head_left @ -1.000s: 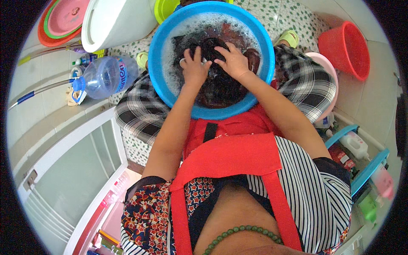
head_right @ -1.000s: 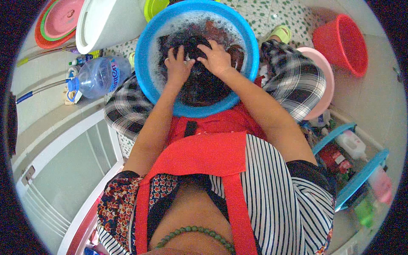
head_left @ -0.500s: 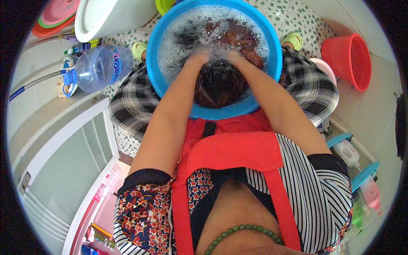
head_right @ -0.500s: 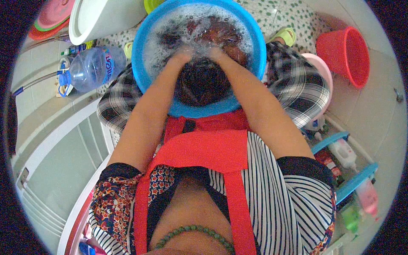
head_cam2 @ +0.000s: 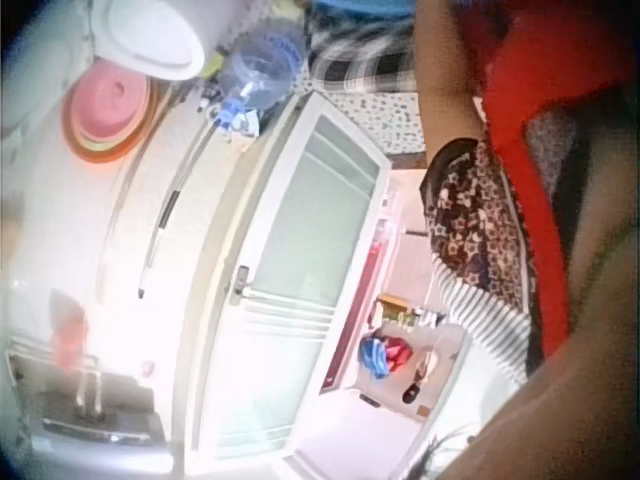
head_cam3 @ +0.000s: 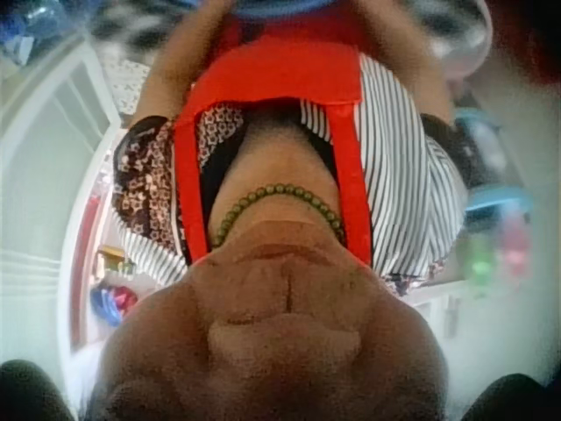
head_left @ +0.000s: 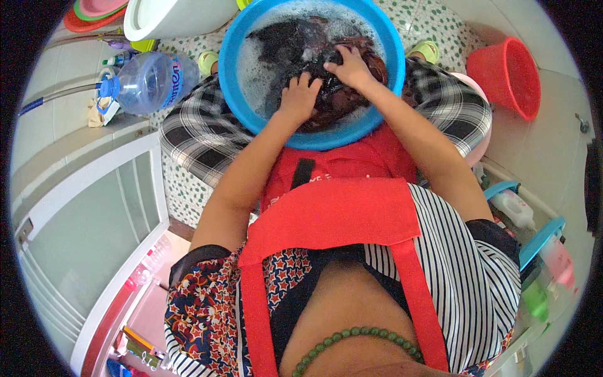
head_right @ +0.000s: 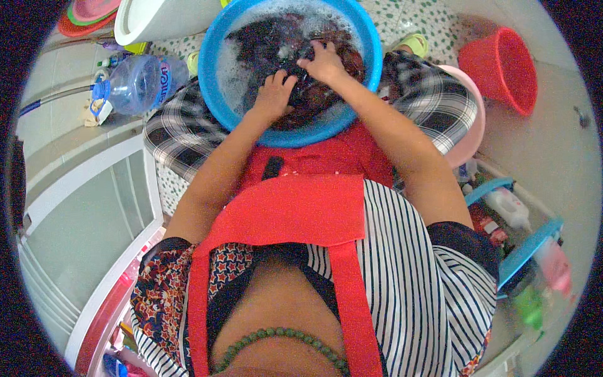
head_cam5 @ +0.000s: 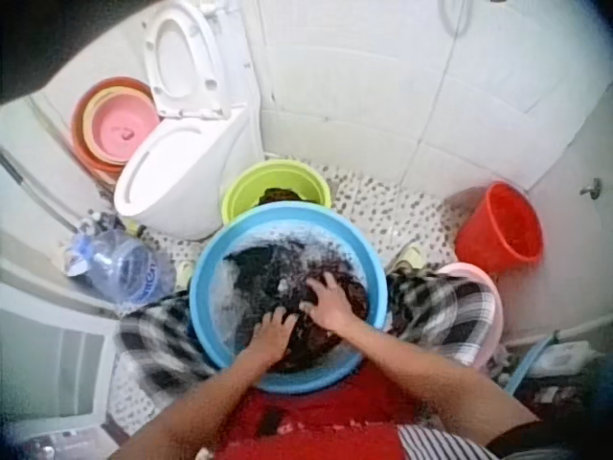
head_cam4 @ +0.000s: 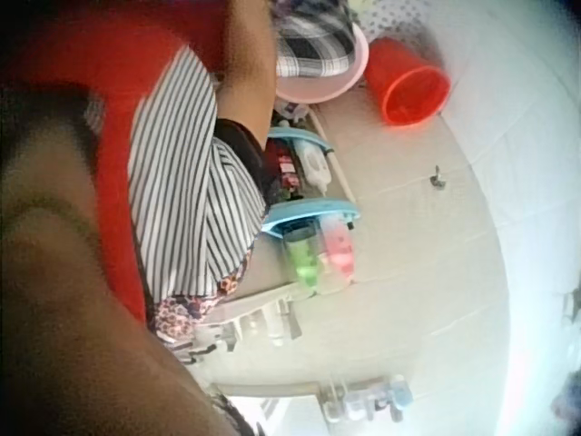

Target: The person sits on the floor and hand-washes clothes in a blue basin filled with soapy water. They scrub and rinse various garments, including a blue t-shirt and dark-colored items, by hand, squeezing out water and submerging them repeatedly.

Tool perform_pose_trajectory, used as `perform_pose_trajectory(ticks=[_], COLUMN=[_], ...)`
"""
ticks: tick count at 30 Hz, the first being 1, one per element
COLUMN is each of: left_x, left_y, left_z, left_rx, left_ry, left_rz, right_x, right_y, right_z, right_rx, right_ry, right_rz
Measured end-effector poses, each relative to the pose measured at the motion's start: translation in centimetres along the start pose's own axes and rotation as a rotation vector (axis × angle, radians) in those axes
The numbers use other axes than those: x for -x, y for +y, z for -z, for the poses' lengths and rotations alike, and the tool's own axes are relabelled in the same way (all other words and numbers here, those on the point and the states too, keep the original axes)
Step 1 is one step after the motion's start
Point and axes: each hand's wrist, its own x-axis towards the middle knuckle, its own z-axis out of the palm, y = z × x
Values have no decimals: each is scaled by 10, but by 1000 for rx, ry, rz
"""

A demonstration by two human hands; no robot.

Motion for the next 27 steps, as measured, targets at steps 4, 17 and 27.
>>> perform_pose_trajectory(ticks=[4, 17, 27], left_x=[0, -25, -14], left_y=[-9, -55, -46], left_z=[-11, 36, 86], left_rx=[85, 1297, 1121], left_ry=[47, 111, 222], left_rz=[-6, 418, 294], right_x=[27, 48, 38], right_y=[11, -31, -51], right_z=[0, 7, 35], right_rx=[-35, -8, -314], right_ry=[-179, 55, 25], right_rz=[425, 478, 456])
